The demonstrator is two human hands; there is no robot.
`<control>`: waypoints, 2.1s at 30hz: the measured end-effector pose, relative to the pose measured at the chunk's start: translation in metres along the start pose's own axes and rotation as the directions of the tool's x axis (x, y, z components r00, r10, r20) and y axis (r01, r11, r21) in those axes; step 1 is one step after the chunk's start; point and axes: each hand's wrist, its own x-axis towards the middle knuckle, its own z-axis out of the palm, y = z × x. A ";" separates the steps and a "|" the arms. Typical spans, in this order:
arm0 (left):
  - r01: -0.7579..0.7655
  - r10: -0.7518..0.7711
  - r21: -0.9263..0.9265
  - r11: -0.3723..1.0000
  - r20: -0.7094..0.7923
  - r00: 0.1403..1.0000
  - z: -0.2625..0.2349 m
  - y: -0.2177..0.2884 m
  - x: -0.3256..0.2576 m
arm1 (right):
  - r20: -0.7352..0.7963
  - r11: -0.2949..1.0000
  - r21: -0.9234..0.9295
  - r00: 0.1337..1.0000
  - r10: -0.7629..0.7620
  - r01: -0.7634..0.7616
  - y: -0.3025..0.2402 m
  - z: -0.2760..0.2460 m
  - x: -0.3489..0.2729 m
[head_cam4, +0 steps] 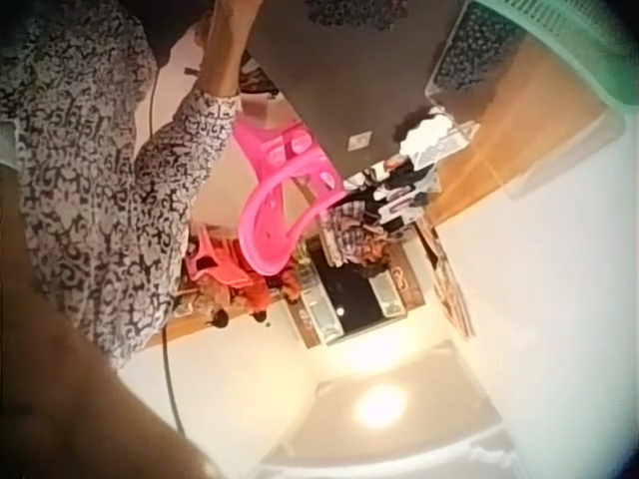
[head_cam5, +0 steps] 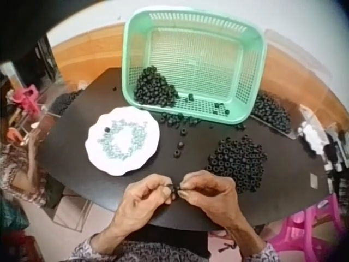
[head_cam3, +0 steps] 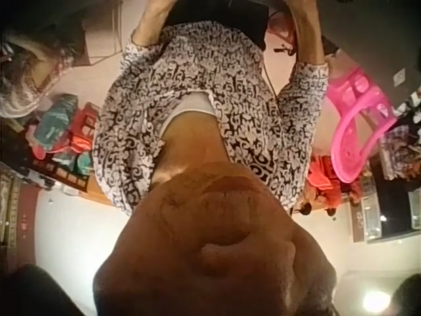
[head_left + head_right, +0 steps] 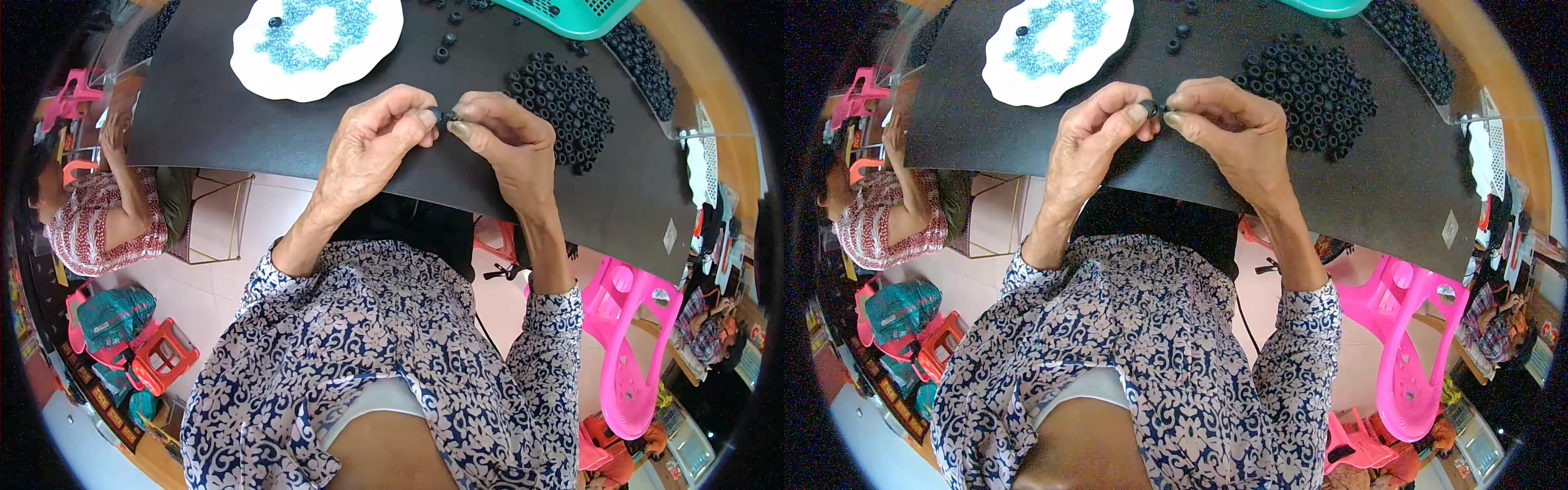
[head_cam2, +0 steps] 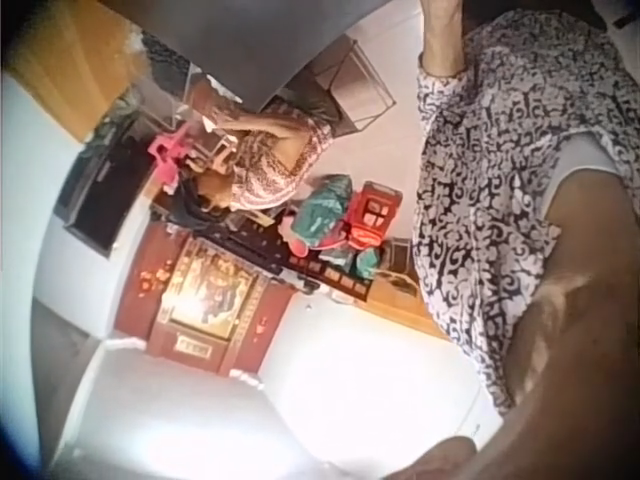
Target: Assembling small blue plastic components into black rubber rings on a table.
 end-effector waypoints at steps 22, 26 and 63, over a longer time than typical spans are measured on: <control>-0.013 0.008 0.098 0.995 0.048 0.999 -0.002 -0.001 0.000 | 0.088 0.993 0.089 0.992 -0.092 0.084 0.005 0.000 0.003; -0.007 0.002 0.104 0.995 0.047 0.999 0.000 0.000 -0.001 | 0.110 0.993 0.109 0.993 -0.048 0.036 0.004 -0.002 0.002; 0.011 -0.007 -0.032 0.999 0.135 0.991 -0.003 -0.003 0.003 | 0.104 0.994 0.012 0.989 -0.105 0.105 0.003 0.001 0.002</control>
